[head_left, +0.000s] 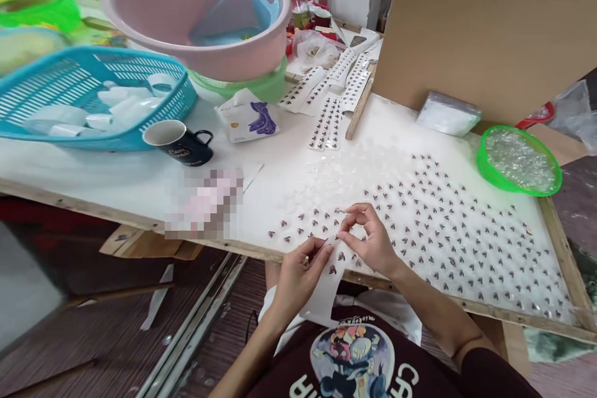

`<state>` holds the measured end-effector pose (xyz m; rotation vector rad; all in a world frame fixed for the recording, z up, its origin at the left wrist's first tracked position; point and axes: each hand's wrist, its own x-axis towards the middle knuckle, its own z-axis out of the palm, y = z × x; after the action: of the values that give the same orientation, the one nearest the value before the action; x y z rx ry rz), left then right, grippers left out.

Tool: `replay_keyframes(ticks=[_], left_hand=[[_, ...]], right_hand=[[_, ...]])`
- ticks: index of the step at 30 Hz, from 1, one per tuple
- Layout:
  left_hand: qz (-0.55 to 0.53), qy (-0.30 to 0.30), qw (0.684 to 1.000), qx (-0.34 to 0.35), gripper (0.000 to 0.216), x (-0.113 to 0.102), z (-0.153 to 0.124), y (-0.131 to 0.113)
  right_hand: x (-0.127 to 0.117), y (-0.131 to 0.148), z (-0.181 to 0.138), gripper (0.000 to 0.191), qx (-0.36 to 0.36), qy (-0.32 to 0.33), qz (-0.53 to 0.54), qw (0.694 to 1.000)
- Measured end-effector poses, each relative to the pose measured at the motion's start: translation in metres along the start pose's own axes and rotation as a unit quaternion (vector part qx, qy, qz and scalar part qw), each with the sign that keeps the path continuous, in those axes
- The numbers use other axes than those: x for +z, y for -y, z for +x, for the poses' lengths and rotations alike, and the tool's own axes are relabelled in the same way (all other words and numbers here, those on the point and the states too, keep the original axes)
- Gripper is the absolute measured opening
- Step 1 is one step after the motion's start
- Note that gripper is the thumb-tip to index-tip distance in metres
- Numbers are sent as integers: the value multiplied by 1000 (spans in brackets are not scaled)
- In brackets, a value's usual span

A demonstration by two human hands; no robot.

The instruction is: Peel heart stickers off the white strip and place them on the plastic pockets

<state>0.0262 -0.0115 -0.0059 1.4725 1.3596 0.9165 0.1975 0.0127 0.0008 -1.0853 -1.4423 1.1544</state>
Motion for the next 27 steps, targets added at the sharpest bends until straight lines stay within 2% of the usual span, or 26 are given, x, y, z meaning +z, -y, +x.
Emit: replay_keyframes(ticks=[3, 5, 7, 10, 13, 17, 27], left_hand=[[16, 8, 1000, -6, 31, -2, -2, -1], [19, 4, 1000, -15, 30, -4, -3, 0], [16, -3, 1000, -23, 30, -8, -5, 3], [15, -13, 999, -26, 30, -12, -6, 9], [23, -22, 999, -18, 30, -13, -6, 13], [28, -24, 999, -16, 30, -14, -6, 15], [48, -26, 998, -24, 34, -18, -4, 27]], right_hand=[[-31, 0, 11, 35, -4, -58, 16, 998], [-69, -7, 30, 39, -11, -121, -1, 993], [-118, -21, 56, 47, -11, -183, -58, 981], [-186, -49, 95, 46, 84, -262, -172, 946], [-225, -73, 121, 47, 164, -268, -226, 922], [-238, -92, 134, 51, 198, -255, -244, 915], [-239, -112, 149, 47, 232, -237, -342, 879]])
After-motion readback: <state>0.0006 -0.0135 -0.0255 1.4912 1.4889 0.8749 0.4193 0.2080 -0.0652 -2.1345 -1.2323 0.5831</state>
